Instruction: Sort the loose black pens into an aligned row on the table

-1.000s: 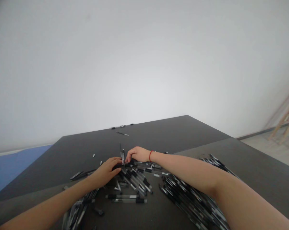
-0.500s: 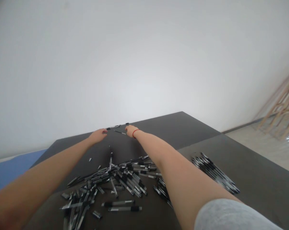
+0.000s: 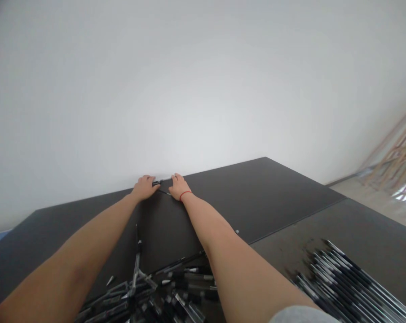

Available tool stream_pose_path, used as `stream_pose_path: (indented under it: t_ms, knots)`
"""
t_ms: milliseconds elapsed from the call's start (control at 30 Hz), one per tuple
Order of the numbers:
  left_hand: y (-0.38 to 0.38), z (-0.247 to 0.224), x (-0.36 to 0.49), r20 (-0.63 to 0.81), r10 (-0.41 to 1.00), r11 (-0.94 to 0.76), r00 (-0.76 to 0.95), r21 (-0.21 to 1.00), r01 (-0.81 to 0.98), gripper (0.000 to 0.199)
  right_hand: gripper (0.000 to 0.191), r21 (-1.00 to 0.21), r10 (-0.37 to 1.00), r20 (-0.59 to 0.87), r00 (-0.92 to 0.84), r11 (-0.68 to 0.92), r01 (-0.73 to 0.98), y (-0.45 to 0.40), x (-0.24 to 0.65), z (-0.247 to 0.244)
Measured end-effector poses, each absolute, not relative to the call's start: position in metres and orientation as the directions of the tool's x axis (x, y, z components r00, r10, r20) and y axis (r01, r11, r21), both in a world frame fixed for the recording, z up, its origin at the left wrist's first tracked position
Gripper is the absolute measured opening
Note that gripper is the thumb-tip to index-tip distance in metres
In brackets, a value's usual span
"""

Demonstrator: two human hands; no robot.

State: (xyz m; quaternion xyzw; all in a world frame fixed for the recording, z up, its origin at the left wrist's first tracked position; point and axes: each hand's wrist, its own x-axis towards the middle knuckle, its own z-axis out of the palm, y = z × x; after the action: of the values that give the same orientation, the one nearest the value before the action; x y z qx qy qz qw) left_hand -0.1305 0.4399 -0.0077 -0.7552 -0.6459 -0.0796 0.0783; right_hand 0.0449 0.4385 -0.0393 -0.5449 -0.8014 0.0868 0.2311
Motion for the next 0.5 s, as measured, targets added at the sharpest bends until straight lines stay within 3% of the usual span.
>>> stream_pose_path:
  t_ms: [267,500]
  knots:
    - [0.452,-0.030,-0.132,0.236,0.959,-0.169,0.160,0.021,0.985,0.044,0.038,-0.359,0.902,0.283,-0.326,0.415,0.836,0.471,0.041,-0.043]
    - [0.421,-0.027,-0.118,0.228,0.933,-0.298,0.277,0.065,0.952,0.032,0.025,-0.323,0.833,0.332,-0.442,0.540,0.777,0.440,0.041,-0.036]
